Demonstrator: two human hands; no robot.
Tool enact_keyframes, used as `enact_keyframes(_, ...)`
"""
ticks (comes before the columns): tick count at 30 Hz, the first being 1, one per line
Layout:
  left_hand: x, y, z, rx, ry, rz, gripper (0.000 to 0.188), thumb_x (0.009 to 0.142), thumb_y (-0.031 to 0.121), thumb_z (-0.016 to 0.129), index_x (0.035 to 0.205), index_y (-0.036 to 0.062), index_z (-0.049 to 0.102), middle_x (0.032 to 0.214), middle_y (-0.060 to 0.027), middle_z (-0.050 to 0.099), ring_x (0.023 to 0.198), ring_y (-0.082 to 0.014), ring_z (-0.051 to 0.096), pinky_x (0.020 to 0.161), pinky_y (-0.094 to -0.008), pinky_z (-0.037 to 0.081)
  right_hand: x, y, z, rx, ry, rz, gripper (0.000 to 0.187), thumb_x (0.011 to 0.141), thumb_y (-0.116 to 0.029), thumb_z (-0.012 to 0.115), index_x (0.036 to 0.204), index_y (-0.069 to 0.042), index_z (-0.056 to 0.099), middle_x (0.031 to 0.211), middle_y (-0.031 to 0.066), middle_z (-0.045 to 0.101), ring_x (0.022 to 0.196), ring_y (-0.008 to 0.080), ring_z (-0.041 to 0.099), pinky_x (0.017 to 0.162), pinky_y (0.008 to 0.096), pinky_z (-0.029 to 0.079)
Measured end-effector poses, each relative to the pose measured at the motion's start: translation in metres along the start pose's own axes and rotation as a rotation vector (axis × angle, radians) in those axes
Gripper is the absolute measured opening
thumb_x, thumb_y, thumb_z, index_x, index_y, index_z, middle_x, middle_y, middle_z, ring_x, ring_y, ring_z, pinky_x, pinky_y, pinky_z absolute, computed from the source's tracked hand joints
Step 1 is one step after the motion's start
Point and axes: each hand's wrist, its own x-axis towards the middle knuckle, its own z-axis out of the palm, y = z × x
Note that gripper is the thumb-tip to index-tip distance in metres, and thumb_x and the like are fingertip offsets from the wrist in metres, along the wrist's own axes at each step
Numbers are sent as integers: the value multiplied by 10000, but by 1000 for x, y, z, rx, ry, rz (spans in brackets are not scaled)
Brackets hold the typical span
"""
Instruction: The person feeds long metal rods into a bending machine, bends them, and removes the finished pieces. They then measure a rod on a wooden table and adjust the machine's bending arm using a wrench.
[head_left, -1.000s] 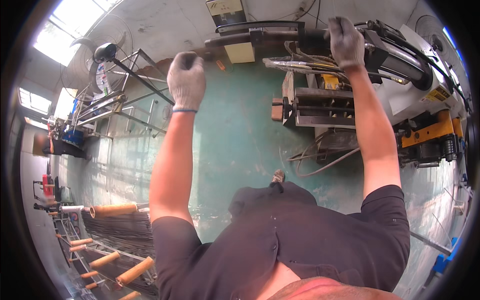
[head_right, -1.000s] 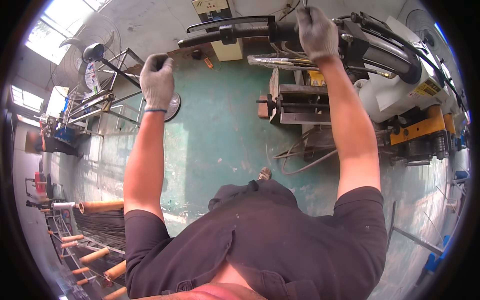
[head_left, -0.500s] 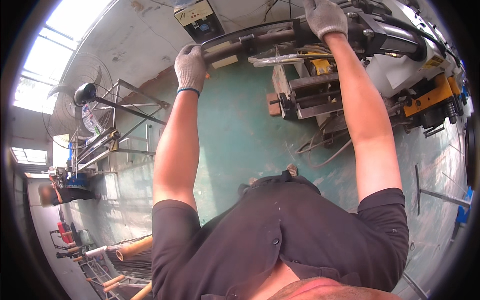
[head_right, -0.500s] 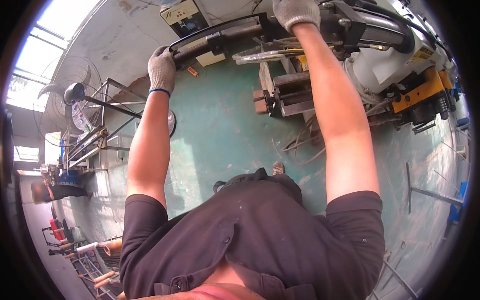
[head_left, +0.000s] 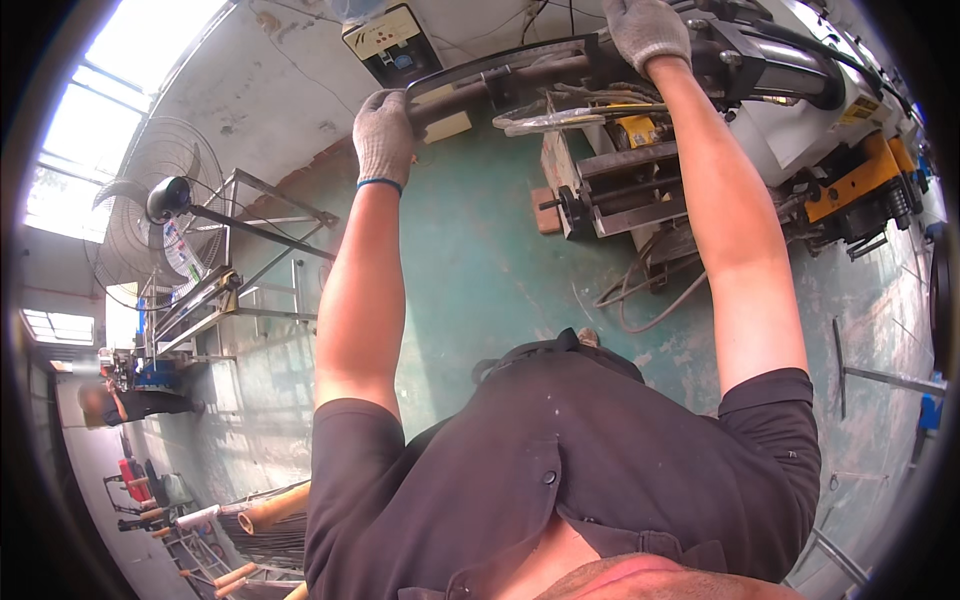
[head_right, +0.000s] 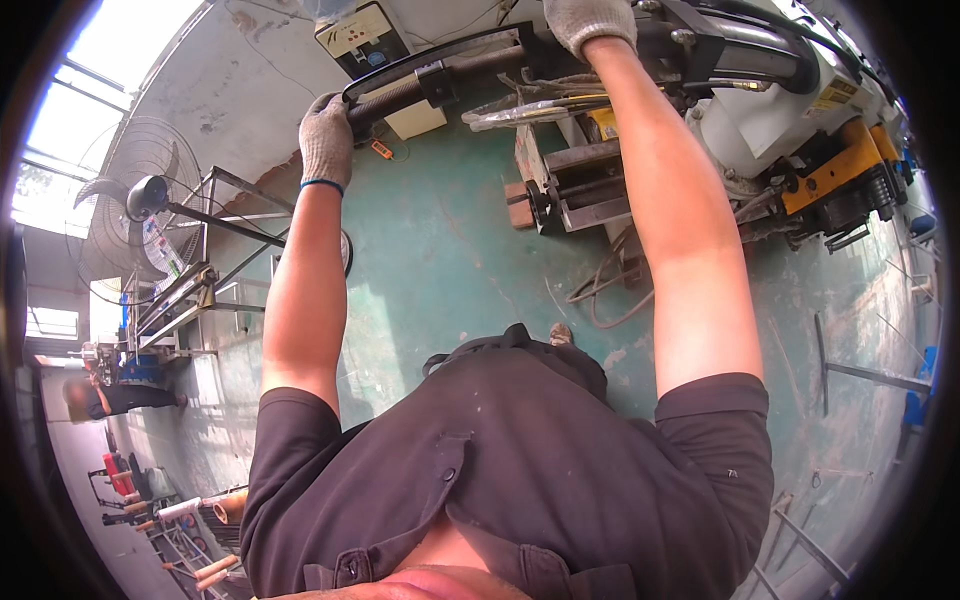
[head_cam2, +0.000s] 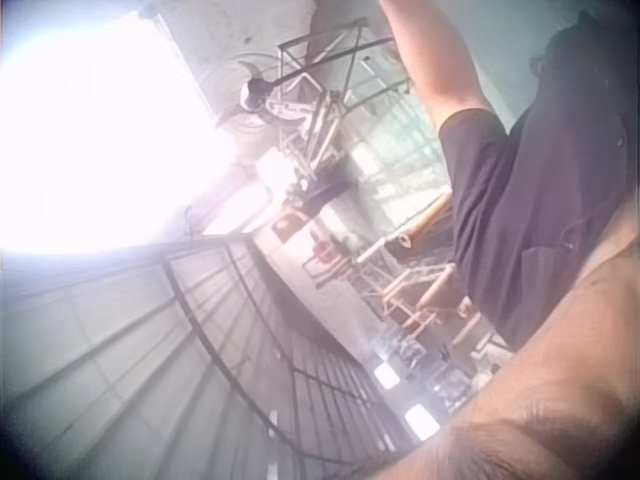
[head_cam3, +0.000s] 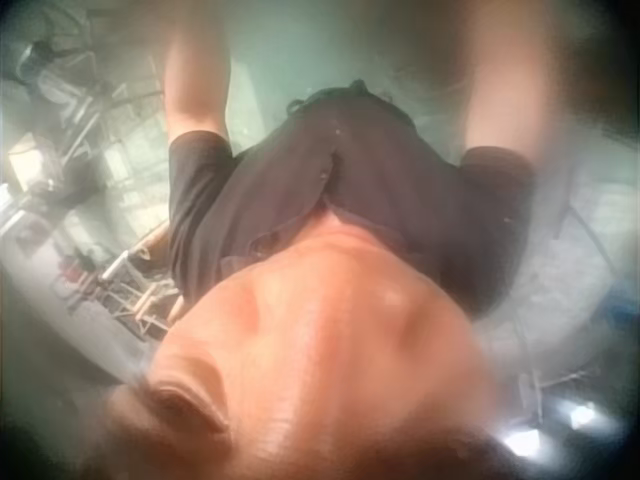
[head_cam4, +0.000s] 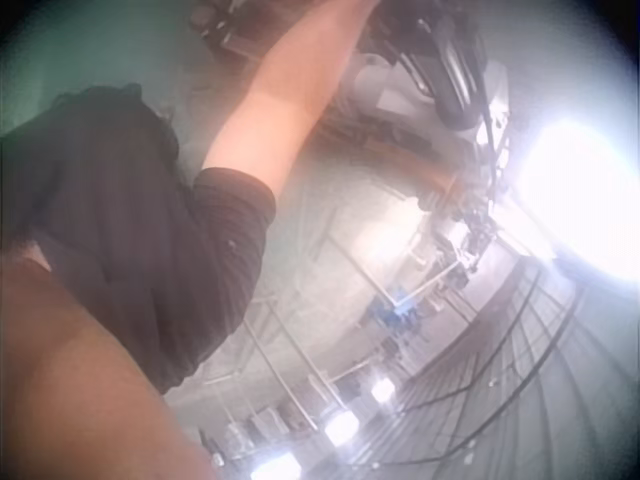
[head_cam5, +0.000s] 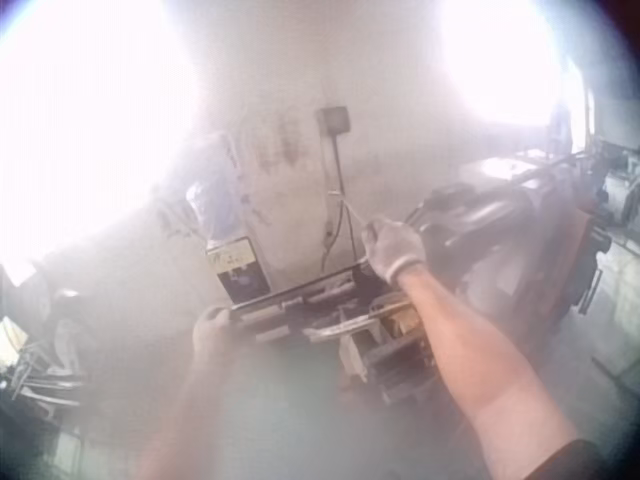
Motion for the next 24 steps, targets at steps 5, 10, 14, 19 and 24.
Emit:
enact_keyframes(5, 3, -8, 2, -97, 9, -24, 331, 1035, 243, 627, 1170, -39, 735, 922, -157, 769, 692, -230, 756, 561, -357, 569, 0, 3, 1, 26, -5, -18, 332, 1068, -396, 575, 1071, -113, 747, 1034, 243, 783, 1017, 474, 743, 910, 585, 574)
enact_keyframes(10, 0, -8, 2, -114, 18, -28, 315, 1028, 243, 637, 1148, -30, 739, 915, -151, 764, 682, -226, 749, 564, -355, 571, -4, -1, -7, 39, -6, -16, 341, 1067, -401, 578, 1082, -106, 749, 1033, 247, 783, 1023, 478, 740, 918, 584, 574)
enact_keyframes(14, -5, -7, -1, -114, 42, -31, 314, 1027, 241, 643, 1157, -26, 745, 914, -147, 763, 680, -226, 743, 582, -352, 579, -4, 0, 1, 47, -6, -13, 349, 1069, -405, 577, 1081, -101, 748, 1039, 254, 781, 1034, 478, 740, 928, 584, 574)
enact_keyframes(19, 3, -11, 4, -145, 31, -14, 313, 1027, 236, 652, 1165, -28, 750, 932, -144, 759, 712, -228, 745, 615, -353, 595, -2, 3, -6, 27, -10, -4, 355, 1072, -412, 575, 1076, -102, 748, 1044, 253, 782, 1037, 474, 743, 935, 582, 575)
enact_keyframes(24, 2, -16, 1, -161, 74, -25, 311, 1026, 232, 659, 1159, -34, 751, 959, -147, 755, 763, -228, 749, 658, -360, 605, -4, -3, -3, 44, -33, -4, 351, 1072, -418, 577, 1073, -113, 750, 1023, 242, 787, 1030, 468, 747, 938, 577, 577)
